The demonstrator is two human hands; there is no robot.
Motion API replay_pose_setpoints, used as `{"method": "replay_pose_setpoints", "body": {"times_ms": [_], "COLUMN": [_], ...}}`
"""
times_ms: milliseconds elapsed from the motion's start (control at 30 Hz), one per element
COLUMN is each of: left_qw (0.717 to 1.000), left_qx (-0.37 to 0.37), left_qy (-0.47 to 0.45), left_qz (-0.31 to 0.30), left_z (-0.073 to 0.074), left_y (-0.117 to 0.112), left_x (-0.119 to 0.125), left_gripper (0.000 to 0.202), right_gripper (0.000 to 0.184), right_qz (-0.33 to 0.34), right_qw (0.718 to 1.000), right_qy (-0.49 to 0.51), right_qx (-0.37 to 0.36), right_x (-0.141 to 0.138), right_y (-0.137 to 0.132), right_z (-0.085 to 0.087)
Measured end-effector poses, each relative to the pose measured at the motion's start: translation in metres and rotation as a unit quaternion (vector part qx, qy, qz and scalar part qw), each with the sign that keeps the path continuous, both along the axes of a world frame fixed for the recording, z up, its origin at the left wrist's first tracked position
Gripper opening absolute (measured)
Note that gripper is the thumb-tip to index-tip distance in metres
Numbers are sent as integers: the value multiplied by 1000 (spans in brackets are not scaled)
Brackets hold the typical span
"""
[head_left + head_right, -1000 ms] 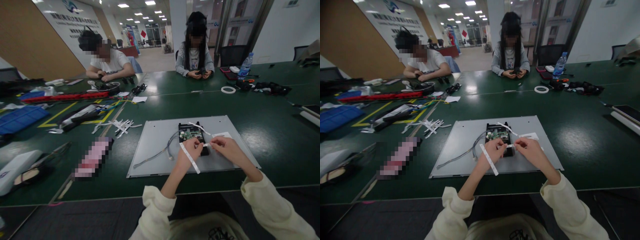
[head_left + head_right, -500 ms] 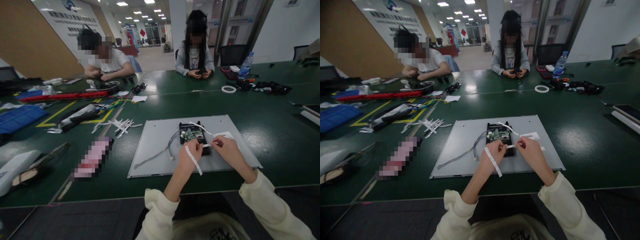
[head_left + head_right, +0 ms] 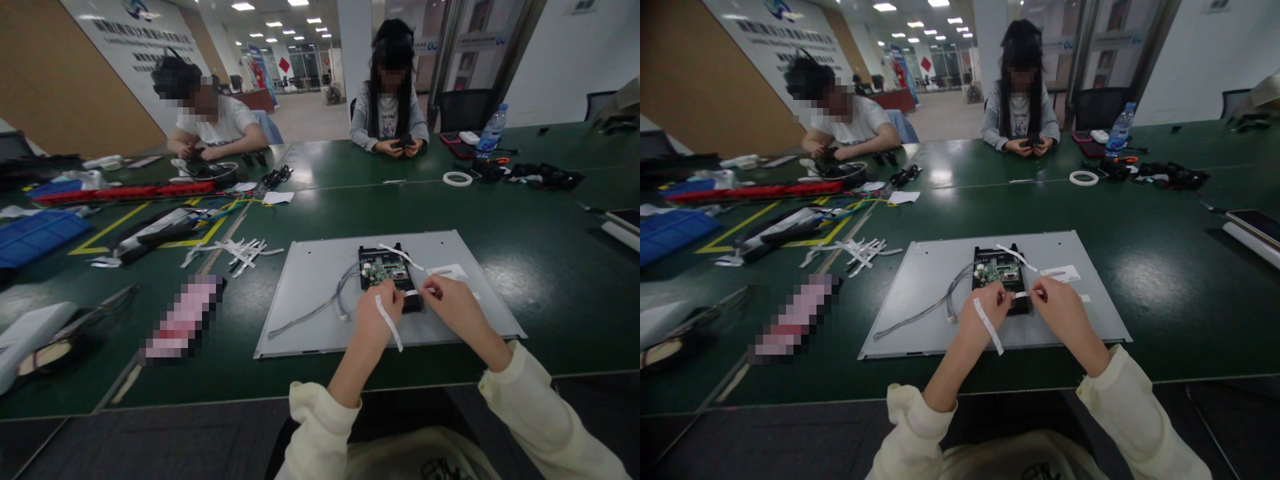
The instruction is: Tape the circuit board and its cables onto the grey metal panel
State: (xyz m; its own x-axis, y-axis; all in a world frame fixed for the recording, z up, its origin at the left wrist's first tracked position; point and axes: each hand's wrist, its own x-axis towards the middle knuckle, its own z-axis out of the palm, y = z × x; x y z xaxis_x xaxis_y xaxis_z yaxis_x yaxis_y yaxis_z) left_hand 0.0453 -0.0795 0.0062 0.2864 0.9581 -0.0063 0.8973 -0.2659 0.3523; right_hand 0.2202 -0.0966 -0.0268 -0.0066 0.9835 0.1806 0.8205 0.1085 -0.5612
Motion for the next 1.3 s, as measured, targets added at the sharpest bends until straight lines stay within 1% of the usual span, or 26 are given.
{"method": "replay_pose_setpoints", "body": {"times_ms": [133, 233, 367, 533, 800, 967, 1067, 1167, 1233, 1300], "left_qw": [999, 999, 998, 997, 997, 998, 999, 997, 992, 982], "left_qx": [-3, -3, -10, -12, 8, 18, 29, 40, 42, 42], "left_qy": [31, 50, 68, 74, 71, 50, 15, -54, -117, -182], "left_qz": [-10, -9, -1, 10, 32, 33, 31, 33, 37, 41], "left_z": [1, 3, 6, 8, 0, 0, -1, -2, -3, -3], "left_y": [-1, -1, -2, -3, -4, -4, -5, -6, -5, -3], "left_x": [2, 3, 4, 1, -10, -13, -16, -19, -21, -22], "left_gripper": [22, 22, 23, 24, 21, 19, 16, 13, 15, 20], "right_gripper": [16, 16, 14, 16, 16, 13, 11, 11, 13, 16], "right_qz": [-7, -29, -73, -104, -114, -114, -106, -74, -32, 33], "right_qw": [998, 994, 987, 979, 976, 981, 986, 990, 989, 980], "right_qy": [-55, -100, -145, -175, -184, -155, -112, -49, -4, 26], "right_qx": [13, 21, 3, -18, -1, 33, 63, 106, 148, 193], "right_x": [-4, -6, -4, 2, 6, 7, 8, 7, 3, -4], "right_y": [-2, -4, -7, -10, -11, -13, -13, -13, -16, -22], "right_z": [0, 2, 2, 2, -2, -1, 0, 2, 6, 11]}}
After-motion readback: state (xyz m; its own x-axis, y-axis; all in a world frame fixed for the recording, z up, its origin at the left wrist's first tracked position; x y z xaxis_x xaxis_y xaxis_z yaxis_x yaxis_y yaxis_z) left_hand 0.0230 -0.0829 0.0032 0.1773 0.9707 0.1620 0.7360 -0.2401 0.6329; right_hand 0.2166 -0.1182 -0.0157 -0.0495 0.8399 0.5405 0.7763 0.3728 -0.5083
